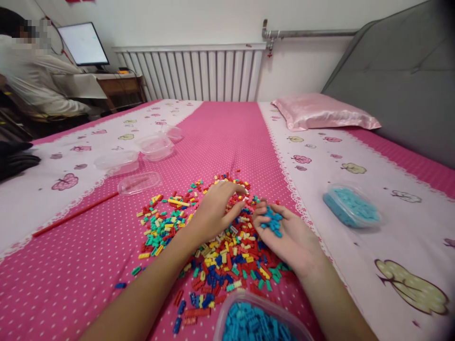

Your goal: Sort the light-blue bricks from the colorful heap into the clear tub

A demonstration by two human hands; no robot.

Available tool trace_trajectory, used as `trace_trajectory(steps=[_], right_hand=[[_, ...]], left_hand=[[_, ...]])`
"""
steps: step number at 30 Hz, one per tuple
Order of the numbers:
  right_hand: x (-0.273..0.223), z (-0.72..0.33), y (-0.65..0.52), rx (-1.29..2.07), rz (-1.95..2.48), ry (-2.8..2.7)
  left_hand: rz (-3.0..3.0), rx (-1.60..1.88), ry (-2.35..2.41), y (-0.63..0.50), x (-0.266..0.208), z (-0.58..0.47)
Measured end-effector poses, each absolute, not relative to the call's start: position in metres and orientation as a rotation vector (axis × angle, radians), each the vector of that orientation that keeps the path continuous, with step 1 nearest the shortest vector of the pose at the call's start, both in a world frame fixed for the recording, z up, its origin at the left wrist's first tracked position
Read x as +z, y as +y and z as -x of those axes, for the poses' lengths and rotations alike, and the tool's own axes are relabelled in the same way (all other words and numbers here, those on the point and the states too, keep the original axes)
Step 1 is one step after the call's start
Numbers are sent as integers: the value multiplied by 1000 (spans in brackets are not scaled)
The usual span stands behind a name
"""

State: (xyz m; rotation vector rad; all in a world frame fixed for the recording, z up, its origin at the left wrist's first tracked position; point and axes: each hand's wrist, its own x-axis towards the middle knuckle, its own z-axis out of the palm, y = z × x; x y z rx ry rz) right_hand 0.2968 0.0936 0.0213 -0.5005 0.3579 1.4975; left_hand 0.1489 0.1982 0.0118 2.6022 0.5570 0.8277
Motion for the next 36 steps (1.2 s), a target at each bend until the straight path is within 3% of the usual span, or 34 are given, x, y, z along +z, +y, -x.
trace_trajectory(steps=[4, 7, 16, 22, 36], right_hand=[[25, -316, 86, 1425, 360, 352], [28, -319, 84, 1418, 368, 329], [26, -321, 84, 1451, 346, 296], [24, -322, 83, 1461, 338, 273], [28, -340, 77, 1364, 386, 231]], left_hand=[[-2916, 359, 664, 211, -8, -154], [-2979, 195, 624, 213, -13, -155], [-3129, 254, 746, 202, 3, -154], [-3069, 221, 480, 197, -16, -164], [-3088, 141, 1209, 190, 5, -142]])
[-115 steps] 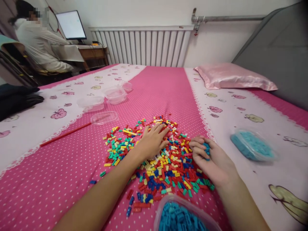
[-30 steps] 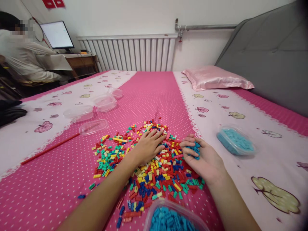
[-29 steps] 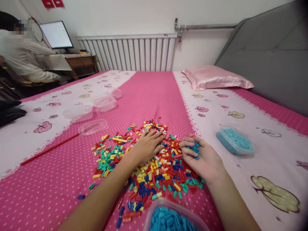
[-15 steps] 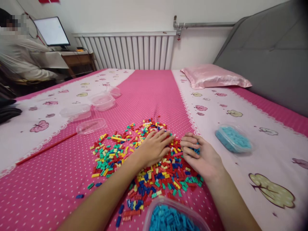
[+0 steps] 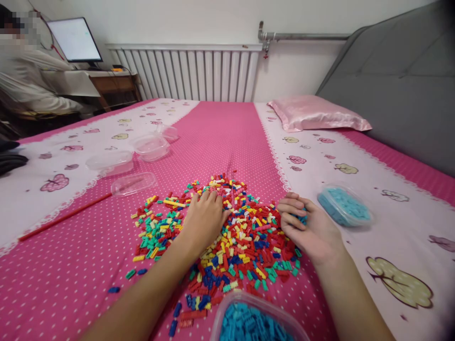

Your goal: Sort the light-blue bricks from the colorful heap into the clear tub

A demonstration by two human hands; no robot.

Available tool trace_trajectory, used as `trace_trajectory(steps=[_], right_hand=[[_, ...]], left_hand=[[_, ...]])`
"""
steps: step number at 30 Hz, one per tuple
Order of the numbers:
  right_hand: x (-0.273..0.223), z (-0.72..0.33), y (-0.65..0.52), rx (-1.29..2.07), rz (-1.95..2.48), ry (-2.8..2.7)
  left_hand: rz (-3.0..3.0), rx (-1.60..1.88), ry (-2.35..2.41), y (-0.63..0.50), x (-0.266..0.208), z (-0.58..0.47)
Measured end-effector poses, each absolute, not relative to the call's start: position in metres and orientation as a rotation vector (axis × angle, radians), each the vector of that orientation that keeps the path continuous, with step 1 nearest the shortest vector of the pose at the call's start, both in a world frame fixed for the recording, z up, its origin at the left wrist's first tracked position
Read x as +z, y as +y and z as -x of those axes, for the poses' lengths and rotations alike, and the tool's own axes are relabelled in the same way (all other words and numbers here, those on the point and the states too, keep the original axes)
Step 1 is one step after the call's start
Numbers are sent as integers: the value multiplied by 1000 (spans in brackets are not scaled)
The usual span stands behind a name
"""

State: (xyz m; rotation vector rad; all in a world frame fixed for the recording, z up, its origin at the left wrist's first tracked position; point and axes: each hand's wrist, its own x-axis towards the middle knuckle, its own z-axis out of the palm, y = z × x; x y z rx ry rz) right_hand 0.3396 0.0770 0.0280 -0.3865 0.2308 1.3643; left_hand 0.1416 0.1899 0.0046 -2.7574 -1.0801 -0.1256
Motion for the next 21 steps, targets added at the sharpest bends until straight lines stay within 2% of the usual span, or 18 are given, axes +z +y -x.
trace_trajectory(steps=[4, 14, 21], right_hand=[[28, -340, 77, 1363, 385, 204], [27, -343, 74, 1365, 375, 176], [23, -344, 74, 1374, 394, 136]], left_hand=[[2833, -85, -1136, 188, -5, -142], [3385, 92, -613, 178, -5, -145], [3391, 36, -416, 176, -10, -147]])
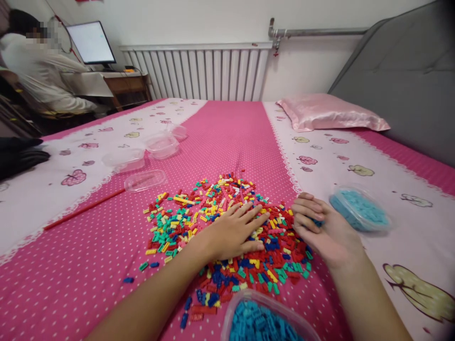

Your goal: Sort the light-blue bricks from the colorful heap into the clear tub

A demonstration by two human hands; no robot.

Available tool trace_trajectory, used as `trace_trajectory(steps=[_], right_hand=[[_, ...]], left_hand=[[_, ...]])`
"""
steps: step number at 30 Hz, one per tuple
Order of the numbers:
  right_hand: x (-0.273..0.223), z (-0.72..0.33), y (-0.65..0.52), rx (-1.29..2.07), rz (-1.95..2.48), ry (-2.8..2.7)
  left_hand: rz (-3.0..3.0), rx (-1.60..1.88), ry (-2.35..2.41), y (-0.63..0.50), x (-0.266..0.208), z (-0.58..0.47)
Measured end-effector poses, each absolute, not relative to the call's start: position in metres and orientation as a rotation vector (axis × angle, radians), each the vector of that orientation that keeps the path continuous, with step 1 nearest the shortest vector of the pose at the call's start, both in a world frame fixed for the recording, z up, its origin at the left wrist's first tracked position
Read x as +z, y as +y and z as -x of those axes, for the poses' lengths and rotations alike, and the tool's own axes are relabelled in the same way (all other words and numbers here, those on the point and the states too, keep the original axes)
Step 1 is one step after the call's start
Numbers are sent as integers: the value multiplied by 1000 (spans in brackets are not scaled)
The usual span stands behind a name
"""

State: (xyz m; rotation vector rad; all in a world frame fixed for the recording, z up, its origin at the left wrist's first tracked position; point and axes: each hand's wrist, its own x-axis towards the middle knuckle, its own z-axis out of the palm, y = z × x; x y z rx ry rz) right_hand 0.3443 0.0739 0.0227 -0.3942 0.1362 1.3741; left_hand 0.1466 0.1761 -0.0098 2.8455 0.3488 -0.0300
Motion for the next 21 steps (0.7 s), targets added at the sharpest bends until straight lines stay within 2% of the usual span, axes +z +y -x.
trace_trajectory(steps=[5, 9, 12, 16, 21], right_hand=[[18, -347, 77, 1397, 397, 14], [15, -345, 77, 1396, 390, -52], [10, -339, 61, 1365, 405, -95], [-2, -333, 9, 1328, 462, -119], [-12, -331, -58, 1284, 562, -95]], left_hand=[[-2866, 235, 409, 185, -1, -145], [-2717, 680, 994, 206, 26, -123], [-2580, 863, 1340, 224, 44, -94], [-2539, 891, 1421, 233, 52, -61], [-2786, 631, 964, 205, 21, -39]])
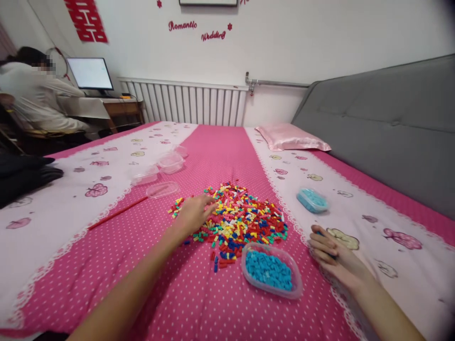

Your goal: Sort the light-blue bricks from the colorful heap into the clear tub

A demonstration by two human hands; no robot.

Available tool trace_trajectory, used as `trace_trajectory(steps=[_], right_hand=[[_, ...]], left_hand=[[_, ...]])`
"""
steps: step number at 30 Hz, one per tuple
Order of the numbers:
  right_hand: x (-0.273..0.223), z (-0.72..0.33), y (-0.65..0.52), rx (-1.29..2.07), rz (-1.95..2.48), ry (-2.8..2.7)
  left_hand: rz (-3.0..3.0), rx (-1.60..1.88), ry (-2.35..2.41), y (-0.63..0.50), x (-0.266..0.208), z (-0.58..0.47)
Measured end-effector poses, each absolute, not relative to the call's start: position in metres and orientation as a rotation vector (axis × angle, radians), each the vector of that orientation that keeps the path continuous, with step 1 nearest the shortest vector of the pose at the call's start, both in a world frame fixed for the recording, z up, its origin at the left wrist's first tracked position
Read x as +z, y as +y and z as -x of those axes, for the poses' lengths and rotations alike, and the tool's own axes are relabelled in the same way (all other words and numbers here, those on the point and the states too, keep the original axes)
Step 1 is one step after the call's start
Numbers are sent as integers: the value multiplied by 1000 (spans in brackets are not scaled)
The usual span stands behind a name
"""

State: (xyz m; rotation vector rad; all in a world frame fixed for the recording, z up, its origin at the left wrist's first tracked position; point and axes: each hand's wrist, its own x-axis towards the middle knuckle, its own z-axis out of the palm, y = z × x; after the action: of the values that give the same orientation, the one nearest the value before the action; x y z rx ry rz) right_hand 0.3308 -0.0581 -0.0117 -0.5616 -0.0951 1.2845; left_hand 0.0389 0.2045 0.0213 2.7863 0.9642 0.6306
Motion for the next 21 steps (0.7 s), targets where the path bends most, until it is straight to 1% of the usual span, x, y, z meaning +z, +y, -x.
trace_trajectory(steps=[2, 4, 6, 8, 11, 14, 21], right_hand=[[-9, -328, -70, 1256, 570, -88], [-4, -320, -73, 1239, 567, -85], [4, -310, -69, 1242, 562, -89], [11, -297, -63, 1258, 559, -99], [15, -283, -57, 1273, 551, -111], [11, -279, -59, 1274, 547, -105], [-7, -282, -65, 1281, 518, -56]], left_hand=[[-2889, 514, 714, 186, 2, -32], [-2959, 442, 565, 170, -14, -27], [-2999, 445, 565, 160, -24, -24], [-3013, 513, 681, 157, -27, -21], [-2994, 641, 895, 161, -22, -17], [-2957, 701, 998, 165, -13, -9], [-2886, 560, 880, 167, 18, 32]])
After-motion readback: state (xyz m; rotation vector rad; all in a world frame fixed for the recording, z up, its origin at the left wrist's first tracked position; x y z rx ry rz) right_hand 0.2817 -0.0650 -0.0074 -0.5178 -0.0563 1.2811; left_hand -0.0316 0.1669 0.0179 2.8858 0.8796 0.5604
